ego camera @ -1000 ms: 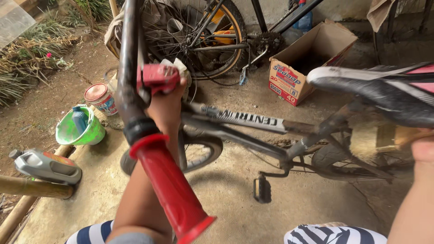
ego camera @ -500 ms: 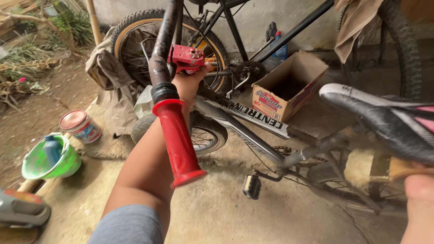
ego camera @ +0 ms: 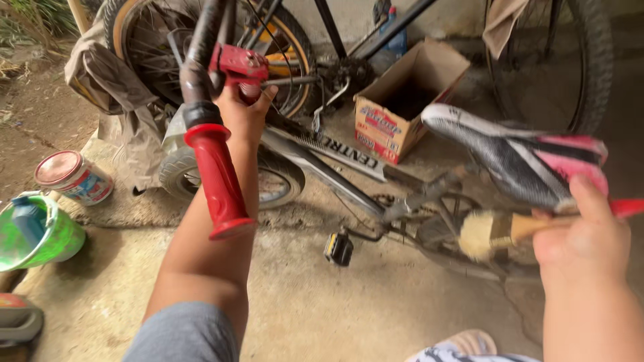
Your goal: The person uses a brush to scrub the front wheel, frame, handlebars, seat, and chain of a bicycle. They hold the seat with one hand while brushing the frame and chain with the other, then rotate the pedals to clean the chain.
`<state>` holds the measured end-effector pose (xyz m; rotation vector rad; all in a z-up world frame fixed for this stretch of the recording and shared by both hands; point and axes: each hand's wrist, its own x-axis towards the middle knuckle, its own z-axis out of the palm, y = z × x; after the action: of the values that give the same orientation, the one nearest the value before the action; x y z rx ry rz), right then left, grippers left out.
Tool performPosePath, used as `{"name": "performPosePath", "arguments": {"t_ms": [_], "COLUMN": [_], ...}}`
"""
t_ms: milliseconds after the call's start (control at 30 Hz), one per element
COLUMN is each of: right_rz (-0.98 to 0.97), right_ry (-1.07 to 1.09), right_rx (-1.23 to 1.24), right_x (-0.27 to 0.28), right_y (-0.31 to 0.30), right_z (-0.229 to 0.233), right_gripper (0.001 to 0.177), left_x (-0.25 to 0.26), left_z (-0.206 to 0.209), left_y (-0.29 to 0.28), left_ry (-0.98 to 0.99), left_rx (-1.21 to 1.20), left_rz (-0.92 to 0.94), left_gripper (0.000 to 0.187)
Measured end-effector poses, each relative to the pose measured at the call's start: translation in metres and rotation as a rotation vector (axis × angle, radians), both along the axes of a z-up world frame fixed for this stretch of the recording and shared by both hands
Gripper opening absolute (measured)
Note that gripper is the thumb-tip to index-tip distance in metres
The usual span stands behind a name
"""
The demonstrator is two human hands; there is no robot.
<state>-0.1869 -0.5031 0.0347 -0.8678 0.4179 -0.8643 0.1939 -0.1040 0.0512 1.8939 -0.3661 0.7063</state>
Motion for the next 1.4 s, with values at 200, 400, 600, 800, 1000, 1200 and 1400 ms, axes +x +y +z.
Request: {"name": "performPosePath", "arguments": {"t_ms": [200, 400, 600, 800, 1000, 1200, 1400], "right_rz": [-0.084, -0.178, -0.036, -0.085, -0.063, -0.034, 0.019], "right_ry": [0.057, 0.115, 0.054, 0.106, 0.143, 0.258, 0.332], "right_rx": [0.106, 0.063, -0.075, -0.081, -0.102, -0.022, -0.006], "right_x": [0.017, 0.027, 0.041, 0.051, 0.033, 0.015, -0.002], "right_y": [0.022, 0.014, -0.022, -0.053, -0.015, 0.031, 0.036], "right_z": [0.012, -0.001, -0.041, -0.068, -0.030, 0.024, 0.033], "right_gripper": [0.024, 0.027, 0.023, 0.026, 0.024, 0.023, 0.022], "left_x": [-0.102, -0.231, -0.264, -0.273, -0.291, -0.328, -0.325], "left_z": [-0.028, 0.034, 0.124, 0.133, 0.095, 0.041, 0.065], "left_y": [0.016, 0.042, 0.027, 0.017, 0.010, -0.020, 0.014], "left_ry": [-0.139, 0.555, 0.738, 0.669, 0.398, 0.496, -0.090], "left_rx": [-0.047, -1.097, -1.002, -0.700, -0.992, -1.133, -0.943], "left_rz": [0.070, -0.526, -0.633, -0.342, -0.322, -0.088, -0.291], "left_gripper": [0.069, 0.057, 0.068, 0.048, 0.038, 0.047, 0.058]}}
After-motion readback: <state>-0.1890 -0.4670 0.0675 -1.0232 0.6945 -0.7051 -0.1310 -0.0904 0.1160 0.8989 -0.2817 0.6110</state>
